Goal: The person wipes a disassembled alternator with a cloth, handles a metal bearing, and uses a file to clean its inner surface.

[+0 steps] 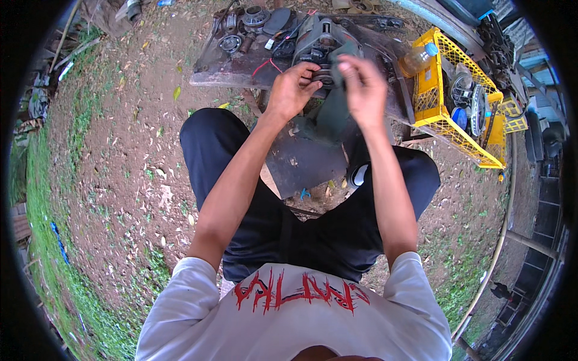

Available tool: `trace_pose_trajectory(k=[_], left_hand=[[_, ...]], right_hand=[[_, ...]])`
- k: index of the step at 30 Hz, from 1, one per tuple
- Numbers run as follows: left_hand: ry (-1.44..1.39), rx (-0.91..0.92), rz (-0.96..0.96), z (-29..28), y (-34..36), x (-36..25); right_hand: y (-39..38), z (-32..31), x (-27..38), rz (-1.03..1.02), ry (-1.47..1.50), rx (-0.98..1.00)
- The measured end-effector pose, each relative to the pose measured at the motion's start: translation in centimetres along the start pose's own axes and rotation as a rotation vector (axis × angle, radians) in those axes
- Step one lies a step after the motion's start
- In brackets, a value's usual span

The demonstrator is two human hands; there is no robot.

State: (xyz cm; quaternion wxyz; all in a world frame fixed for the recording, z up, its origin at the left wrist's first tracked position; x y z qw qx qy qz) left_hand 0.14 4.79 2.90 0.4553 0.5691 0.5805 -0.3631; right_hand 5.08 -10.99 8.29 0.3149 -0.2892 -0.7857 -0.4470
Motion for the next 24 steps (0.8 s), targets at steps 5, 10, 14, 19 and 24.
trace_pose_trajectory(k=[5, 10, 14, 19, 24], left_hand=[[-0.052, -0.019, 0.012, -0.2, 0.2, 0.5], [-0.312, -0.063, -0.005, 0.0, -0.1, 1.1], [-0.079, -0.128, -0.010, 0.2, -0.4, 0.7], [0.142, -0.084, -0.229, -0.9, -1.8, -2.7], [0.503, -0.352, -0.123, -2.9, -1.2, -6.6]], right_hand=[[-2.7, 2.6, -3.3, -0.042, -0.305, 0.039], [-3.1, 2.6, -3.4, 0.102, -0.121, -0.062], [-4.1, 2.8, -4.7, 0.168, -0.126, -0.152], [-5.4, 2.8, -5.2, 0.401, -0.093, -0.102], [-5.2, 0.6, -4.6, 0.542, 0.398, -0.164]])
Point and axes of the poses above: each hand's wrist, its own y-axis towards the middle knuckle, its own z-axis out of the palm, x = y × z, the point moved 2 cm from there along y, towards the middle knuckle, and after that the axes turned 10 degrees about x, right-handed, at the moved point
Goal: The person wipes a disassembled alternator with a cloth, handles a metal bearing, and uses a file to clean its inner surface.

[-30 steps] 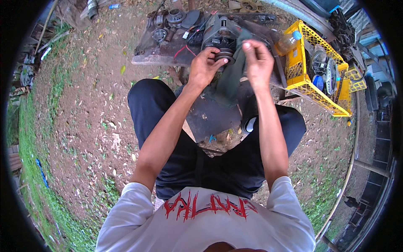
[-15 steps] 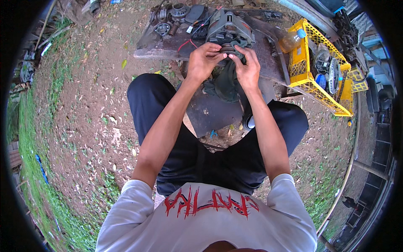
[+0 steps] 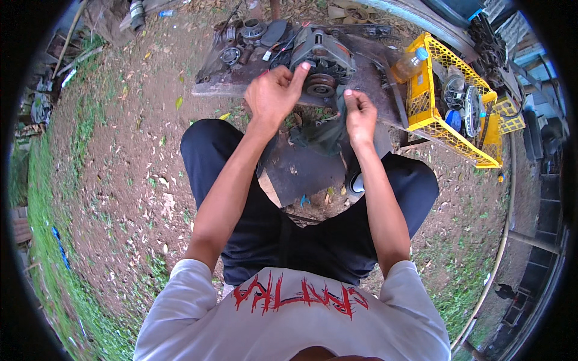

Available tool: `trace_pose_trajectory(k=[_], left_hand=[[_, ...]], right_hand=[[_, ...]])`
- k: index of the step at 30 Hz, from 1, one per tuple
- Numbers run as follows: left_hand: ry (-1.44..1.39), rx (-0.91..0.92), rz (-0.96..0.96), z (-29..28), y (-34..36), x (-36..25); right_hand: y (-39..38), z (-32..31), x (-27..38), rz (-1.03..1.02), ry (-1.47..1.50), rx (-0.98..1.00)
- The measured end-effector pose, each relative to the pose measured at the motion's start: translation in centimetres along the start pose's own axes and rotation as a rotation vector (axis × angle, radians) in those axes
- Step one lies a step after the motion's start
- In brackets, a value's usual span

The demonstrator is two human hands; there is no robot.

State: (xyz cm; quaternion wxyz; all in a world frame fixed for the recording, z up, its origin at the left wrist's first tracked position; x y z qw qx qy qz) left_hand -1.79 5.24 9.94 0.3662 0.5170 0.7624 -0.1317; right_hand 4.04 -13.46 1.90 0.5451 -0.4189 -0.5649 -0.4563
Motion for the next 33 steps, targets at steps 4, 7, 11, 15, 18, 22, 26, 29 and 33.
trace_pose_trajectory(k=[4, 7, 11, 15, 18, 22, 26, 29, 33], left_hand=[[-0.042, -0.134, 0.365, -0.8, 4.8, -1.2], [0.023, 0.028, 0.564, 0.2, 8.8, -3.9], [-0.141, 0.598, 0.538, 2.7, 12.9, -9.6], [0.174, 0.910, 0.474, 5.5, 16.6, -10.2], [0.104, 1.190, 0.245, 6.6, 17.5, -11.2], [0.215, 1.237, 0.276, 7.5, 17.7, -12.8], [0.386, 0.685, 0.618, 6.4, 15.9, -11.8], [0.160, 0.647, 0.613, 5.2, 14.9, -9.4], [0.109, 0.503, 0.464, 5.6, 14.1, -8.7]], right_hand=[[-0.2, -1.2, 4.1, 0.148, 0.077, -0.076], [0.2, -2.6, 3.8, 0.376, -0.127, 0.046], [0.1, -3.2, 2.5, 0.485, -0.426, 0.263], [0.0, -2.6, -0.3, 0.521, -0.479, 0.352], [0.0, -2.9, -2.2, 0.655, -0.359, 0.381], [-0.5, -0.9, -3.6, 0.737, -0.019, 0.391], [-0.5, 0.2, -3.0, 0.737, 0.233, 0.379], [0.0, 0.3, -1.8, 0.775, 0.201, 0.424], [0.2, 1.1, -0.5, 0.737, 0.208, 0.453]])
Point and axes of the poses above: each hand's wrist, its own y-axis towards the middle knuckle, its own z-axis out of the palm, x = y × z, the point moved 2 cm from there along y, towards the middle knuckle, and after that the axes turned 10 degrees about x, right-handed, at the moved point
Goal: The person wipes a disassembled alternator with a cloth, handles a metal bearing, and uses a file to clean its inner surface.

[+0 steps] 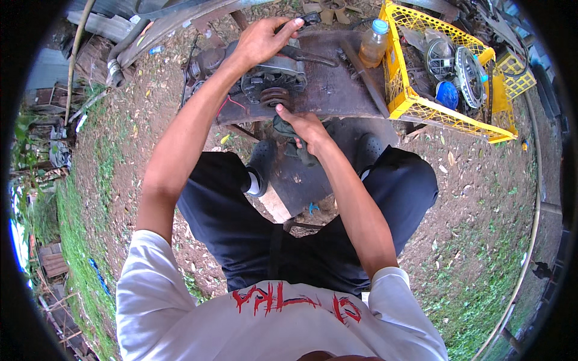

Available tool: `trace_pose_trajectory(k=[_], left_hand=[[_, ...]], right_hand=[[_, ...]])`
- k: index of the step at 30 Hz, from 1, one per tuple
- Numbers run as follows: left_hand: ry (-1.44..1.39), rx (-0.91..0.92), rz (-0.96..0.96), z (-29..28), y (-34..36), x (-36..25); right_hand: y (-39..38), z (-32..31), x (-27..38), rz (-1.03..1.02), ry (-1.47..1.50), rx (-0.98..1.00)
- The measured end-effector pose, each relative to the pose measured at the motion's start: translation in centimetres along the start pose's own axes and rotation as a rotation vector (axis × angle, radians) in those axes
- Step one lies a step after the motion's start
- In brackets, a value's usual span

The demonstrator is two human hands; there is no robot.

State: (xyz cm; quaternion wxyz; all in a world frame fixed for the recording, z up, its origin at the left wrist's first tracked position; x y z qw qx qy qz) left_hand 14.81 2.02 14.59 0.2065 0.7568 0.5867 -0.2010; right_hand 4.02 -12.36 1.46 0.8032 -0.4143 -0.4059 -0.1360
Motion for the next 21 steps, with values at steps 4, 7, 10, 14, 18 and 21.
trace_pose_trajectory(k=[4, 7, 10, 14, 18, 21], left_hand=[[0.049, -0.036, 0.008, -0.1, -0.7, -0.1], [0.074, -0.049, -0.016, 0.5, -2.7, -1.3], [0.073, -0.081, 0.061, 0.4, -4.3, -3.1], [-0.079, -0.194, 0.079, -0.6, -6.6, -1.8], [-0.432, -0.437, 0.049, -1.2, -9.4, 0.2], [-0.677, -0.632, 0.109, -0.3, -11.7, 1.1]], right_hand=[[0.8, 0.8, -0.5, -0.090, 0.145, -0.019], [1.5, 1.0, -1.3, -0.230, 0.307, 0.050], [2.2, 1.5, -2.4, -0.313, 0.367, 0.087], [0.2, 2.7, -2.5, -0.402, 0.279, -0.056], [-2.9, 1.5, -2.0, -0.644, 0.127, -0.200], [-6.9, 1.2, 0.4, -0.557, -0.139, -0.383]])
Point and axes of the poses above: each hand's wrist, its own y-axis towards the middle knuckle, its own z-axis out of the palm, x = y × z, the point moved 2 cm from there along y, towards the middle knuckle, and after that the axes turned 10 degrees about x, right-handed, at the moved point
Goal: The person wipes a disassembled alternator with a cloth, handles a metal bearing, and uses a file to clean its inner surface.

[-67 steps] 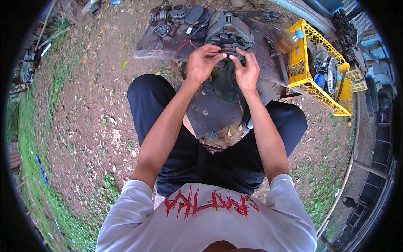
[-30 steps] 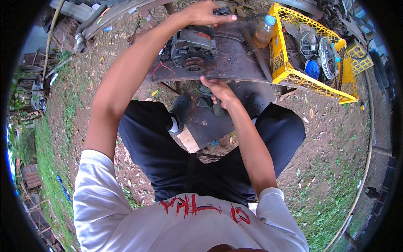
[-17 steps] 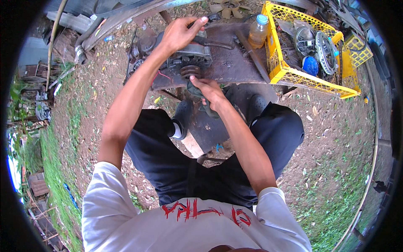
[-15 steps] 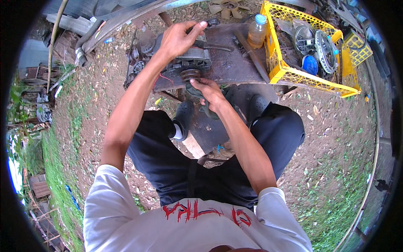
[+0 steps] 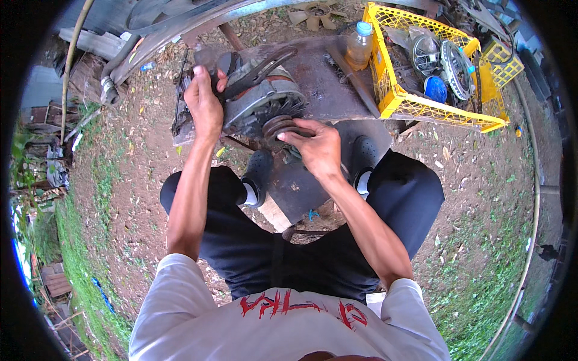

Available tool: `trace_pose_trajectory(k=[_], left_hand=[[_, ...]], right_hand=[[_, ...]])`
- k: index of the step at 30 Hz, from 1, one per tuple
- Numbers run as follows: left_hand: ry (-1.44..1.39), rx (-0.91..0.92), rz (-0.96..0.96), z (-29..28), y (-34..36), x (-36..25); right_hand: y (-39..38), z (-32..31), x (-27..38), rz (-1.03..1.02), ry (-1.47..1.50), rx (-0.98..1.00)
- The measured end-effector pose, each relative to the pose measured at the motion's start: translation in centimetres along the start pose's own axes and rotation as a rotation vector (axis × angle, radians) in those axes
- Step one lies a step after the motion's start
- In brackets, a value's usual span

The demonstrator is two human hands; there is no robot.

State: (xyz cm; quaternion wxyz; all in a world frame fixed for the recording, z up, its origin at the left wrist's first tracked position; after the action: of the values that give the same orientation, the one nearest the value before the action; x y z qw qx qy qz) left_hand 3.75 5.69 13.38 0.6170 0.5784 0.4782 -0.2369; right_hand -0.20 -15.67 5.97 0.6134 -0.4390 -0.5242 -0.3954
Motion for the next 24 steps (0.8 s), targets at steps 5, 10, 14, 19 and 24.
trace_pose_trajectory(k=[5, 10, 14, 19, 24], left_hand=[[-0.129, -0.113, 0.002, -0.8, -2.2, 1.5], [-0.238, -0.355, -0.113, -3.8, -2.5, 4.5], [-0.295, -0.403, -0.125, -6.5, -2.7, 6.9], [-0.368, -0.370, -0.201, -7.5, -3.6, 8.5], [-0.403, -0.473, -0.302, -8.7, -3.8, 10.5]], right_hand=[[-1.7, 0.7, 1.6, -0.073, -0.188, -0.104], [-0.1, 3.2, 2.1, -0.346, -0.350, -0.123], [0.1, 4.9, 1.9, -0.360, -0.303, -0.071], [-0.2, 4.4, 1.2, -0.372, -0.307, -0.012], [0.9, 2.5, -1.4, -0.264, -0.232, -0.126]])
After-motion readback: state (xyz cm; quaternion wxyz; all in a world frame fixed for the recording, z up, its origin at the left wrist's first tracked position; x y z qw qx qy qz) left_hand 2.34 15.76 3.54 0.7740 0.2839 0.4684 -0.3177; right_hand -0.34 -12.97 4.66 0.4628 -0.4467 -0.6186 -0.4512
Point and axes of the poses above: each hand's wrist, its own y-axis towards the middle knuckle, its own z-axis out of the palm, x = y × z, the point moved 2 cm from there along y, towards the middle knuckle, and after that the axes turned 10 degrees about x, right-handed, at the moved point
